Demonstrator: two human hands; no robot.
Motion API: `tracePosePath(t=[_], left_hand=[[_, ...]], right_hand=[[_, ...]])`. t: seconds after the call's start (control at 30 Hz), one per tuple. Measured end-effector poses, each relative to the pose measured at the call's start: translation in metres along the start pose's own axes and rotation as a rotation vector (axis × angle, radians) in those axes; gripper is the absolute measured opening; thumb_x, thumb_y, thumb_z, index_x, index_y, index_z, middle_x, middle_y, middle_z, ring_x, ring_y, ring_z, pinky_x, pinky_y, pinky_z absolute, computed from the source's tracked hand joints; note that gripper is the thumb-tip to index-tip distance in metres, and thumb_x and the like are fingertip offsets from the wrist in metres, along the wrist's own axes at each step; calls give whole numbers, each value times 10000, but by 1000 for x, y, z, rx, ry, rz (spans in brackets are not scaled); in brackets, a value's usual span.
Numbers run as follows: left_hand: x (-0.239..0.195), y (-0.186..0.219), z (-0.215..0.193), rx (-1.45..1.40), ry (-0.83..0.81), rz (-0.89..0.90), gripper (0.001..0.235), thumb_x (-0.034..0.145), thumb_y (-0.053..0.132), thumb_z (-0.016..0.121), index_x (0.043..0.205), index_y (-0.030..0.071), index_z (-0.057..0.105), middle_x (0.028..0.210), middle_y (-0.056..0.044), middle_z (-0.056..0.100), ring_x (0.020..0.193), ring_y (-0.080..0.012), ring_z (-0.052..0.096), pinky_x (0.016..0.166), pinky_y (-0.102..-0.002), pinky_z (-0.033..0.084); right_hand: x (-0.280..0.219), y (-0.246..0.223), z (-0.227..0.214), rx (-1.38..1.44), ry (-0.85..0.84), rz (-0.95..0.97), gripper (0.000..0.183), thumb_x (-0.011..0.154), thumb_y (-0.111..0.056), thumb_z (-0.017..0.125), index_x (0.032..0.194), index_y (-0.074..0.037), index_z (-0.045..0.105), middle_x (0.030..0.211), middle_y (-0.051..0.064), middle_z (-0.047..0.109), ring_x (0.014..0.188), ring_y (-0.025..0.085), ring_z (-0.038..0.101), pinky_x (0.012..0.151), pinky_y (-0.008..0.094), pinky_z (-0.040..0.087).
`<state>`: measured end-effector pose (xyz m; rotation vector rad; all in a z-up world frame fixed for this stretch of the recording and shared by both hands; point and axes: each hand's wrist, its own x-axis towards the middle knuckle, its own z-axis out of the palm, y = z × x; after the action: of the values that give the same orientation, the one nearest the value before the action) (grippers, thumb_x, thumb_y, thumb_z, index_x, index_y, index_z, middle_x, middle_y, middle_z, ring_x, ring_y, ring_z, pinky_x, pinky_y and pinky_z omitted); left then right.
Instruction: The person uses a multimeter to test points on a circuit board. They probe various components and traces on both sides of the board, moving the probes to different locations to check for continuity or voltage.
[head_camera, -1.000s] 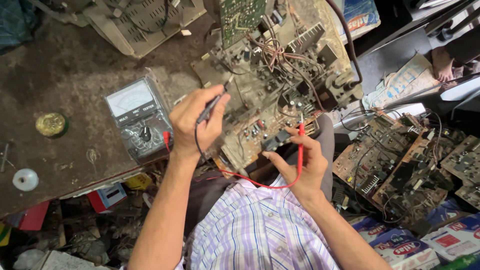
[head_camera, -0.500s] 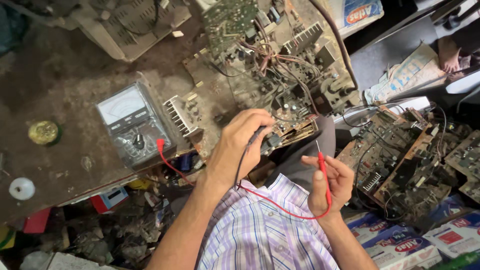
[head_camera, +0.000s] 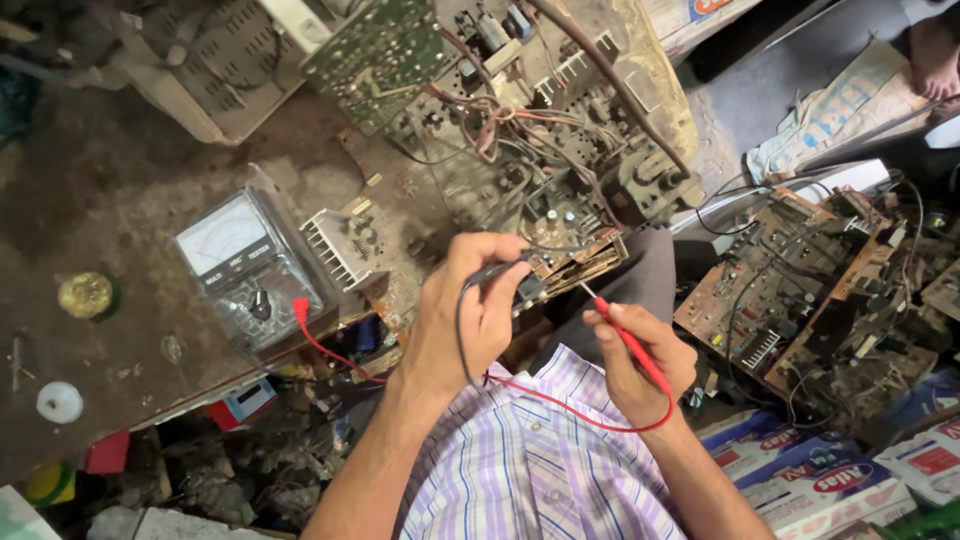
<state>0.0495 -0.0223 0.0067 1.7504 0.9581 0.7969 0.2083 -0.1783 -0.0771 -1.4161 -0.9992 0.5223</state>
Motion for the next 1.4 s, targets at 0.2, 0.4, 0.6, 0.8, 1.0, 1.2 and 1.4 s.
tracePosePath(t=[0.2,0.4,0.6,0.8,1.0,1.2,1.4], left_hand=[[-9,-2,13,-102,81,-53,170,1026,29,626,1138,-6,503,1064,-148,721,851,-228,756,728,-309,598],[-10,-15,21,-78,79,-30,178,1020,18,634,1150,-9,515,996,-138,711,878,-212,759,721,-312,600],[-9,-16,17,-164,86,-146,162,1024,37,616,1139,-10,512,945,-126,722,859,-196,796,691,-297,627],[-10,-16,13,-181,76,-171,175,1009,34,610,1136,-9,498,920,-130,713,839,-189,791,685,-297,626],[-10,-17,15,-200,100,-177,195,994,33,619,1137,-11,494,918,-124,702,836,-188,788,673,-296,627],[-7,-15,20,-101,125,-198,210,991,67,662,1131,2,520,895,-114,725,777,-171,776,639,-294,609],[-4,-12,20,-92,108,-268,199,995,94,658,1116,8,526,864,-99,737,800,-160,793,630,-286,605]], right_hand=[[22,-14,1,-250,-66,2,158,942,26,726,1089,29,668,1074,168,734,961,221,730,860,295,575],[36,-16,15,-152,-85,-40,159,975,37,696,1113,17,620,1153,180,721,1064,245,730,944,318,582],[39,-19,24,-185,-98,-44,140,979,50,673,1100,25,607,1167,193,720,1097,260,726,973,334,573],[31,-20,23,-164,-80,-55,132,1007,49,653,1102,11,568,1174,178,720,1138,261,731,1001,336,579],[21,-18,14,-249,-84,-80,139,983,49,678,1088,4,600,1093,178,739,1018,250,740,912,320,585],[19,-14,9,-158,-79,-53,141,982,32,661,1103,12,590,1127,192,717,1043,257,732,928,328,581],[17,-9,8,-102,-99,-8,133,980,30,667,1092,9,598,1144,196,723,1084,270,739,927,332,595]])
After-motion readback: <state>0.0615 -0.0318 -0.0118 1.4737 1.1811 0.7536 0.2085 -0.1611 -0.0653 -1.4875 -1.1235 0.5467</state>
